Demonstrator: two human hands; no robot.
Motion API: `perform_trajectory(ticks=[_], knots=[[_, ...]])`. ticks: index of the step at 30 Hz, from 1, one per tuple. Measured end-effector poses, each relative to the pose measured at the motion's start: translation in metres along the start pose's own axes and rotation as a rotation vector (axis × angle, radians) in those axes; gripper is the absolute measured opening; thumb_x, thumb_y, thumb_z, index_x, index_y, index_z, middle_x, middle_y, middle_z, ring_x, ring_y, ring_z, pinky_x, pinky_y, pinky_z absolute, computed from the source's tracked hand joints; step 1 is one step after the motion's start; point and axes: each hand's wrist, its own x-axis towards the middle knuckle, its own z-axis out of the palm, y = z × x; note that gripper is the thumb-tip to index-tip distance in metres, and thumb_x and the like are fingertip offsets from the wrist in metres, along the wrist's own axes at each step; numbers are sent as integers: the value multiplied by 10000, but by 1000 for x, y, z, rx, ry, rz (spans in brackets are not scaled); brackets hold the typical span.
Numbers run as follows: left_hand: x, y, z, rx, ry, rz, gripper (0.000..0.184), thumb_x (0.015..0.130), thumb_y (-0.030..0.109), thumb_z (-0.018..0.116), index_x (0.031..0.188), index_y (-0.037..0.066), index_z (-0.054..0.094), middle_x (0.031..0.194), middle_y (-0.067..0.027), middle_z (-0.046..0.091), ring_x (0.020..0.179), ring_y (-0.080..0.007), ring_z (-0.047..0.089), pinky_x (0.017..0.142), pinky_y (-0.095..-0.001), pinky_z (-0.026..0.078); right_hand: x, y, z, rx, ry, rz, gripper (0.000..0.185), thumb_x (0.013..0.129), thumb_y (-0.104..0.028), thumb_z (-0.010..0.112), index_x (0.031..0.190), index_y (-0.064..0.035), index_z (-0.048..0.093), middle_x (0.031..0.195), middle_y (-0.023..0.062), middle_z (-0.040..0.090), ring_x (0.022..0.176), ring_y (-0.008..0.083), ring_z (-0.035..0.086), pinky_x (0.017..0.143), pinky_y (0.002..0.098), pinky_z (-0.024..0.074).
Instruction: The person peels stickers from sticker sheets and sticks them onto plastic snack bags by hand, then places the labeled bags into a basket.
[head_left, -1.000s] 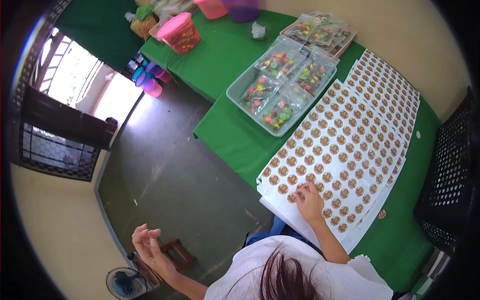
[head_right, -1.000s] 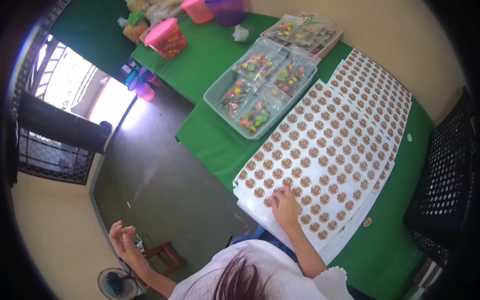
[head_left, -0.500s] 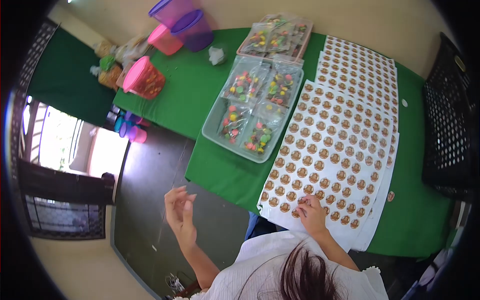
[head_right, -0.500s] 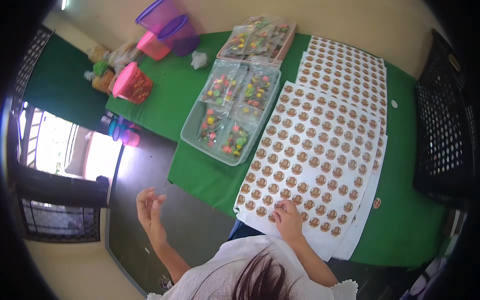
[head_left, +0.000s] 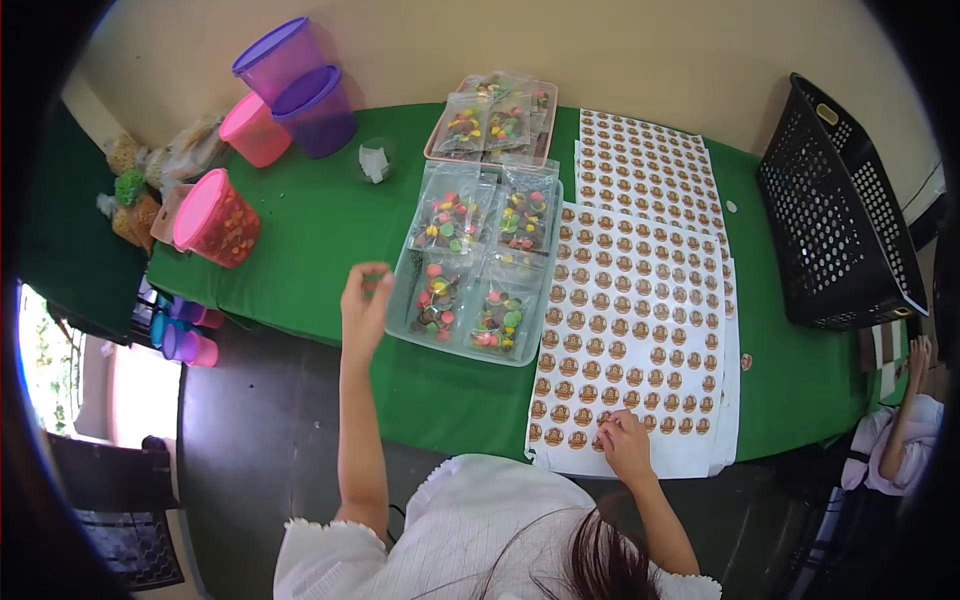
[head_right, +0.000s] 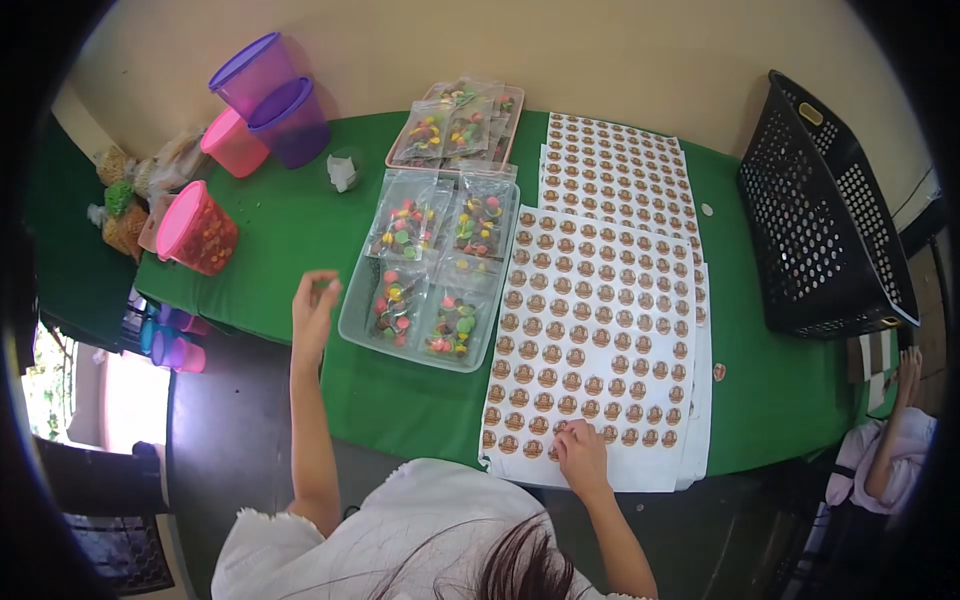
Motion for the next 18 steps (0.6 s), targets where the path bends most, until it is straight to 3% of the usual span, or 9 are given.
perform_trajectory(ticks=[6,8,9,11,12,15,18], knots=[[120,-58,39,-15,-5,103,277,771,226,572,925,-1,533,889,-124,562,782,-194,543,686,-296,429,-5,-5,10,-114,42,-20,75,702,-68,575,731,-38,513,851,86,471,778,250,474,674,367,368],[158,-74,55,311,17,228,405,729,309,602,952,-24,551,940,-170,566,820,-265,556,738,-349,432,-8,-5,13,-127,0,18,90,740,-103,517,784,-29,491,880,106,464,867,267,439,751,391,334],[174,-74,61,294,3,244,405,729,309,602,952,-24,551,940,-170,566,820,-265,556,738,-349,432,-7,-3,13,-140,17,35,90,740,-103,517,784,-29,491,880,106,464,867,267,439,751,391,334],[198,-74,70,447,-38,89,535,680,390,622,977,-51,559,950,-197,570,845,-316,555,792,-378,418,-9,-2,11,-72,10,23,57,721,-52,537,755,-27,499,900,125,471,840,272,467,722,377,367],[207,-74,73,462,-71,32,612,657,431,630,996,-73,552,949,-191,579,880,-289,561,810,-350,414,-9,-2,7,-85,21,48,57,721,-52,537,755,-27,499,900,125,471,840,272,467,722,377,367],[220,-84,82,259,-256,-79,553,678,384,636,1005,-54,553,950,-178,588,897,-256,563,798,-329,421,-8,-3,-8,93,-133,87,43,725,-30,515,762,-16,498,928,141,480,917,292,468,778,368,381],[215,-97,88,60,-386,28,487,695,314,645,1016,-39,550,945,-149,590,870,-214,560,764,-305,427,-10,-7,-13,230,-287,133,37,747,-26,485,771,-7,506,968,181,493,1035,327,438,875,346,361]])
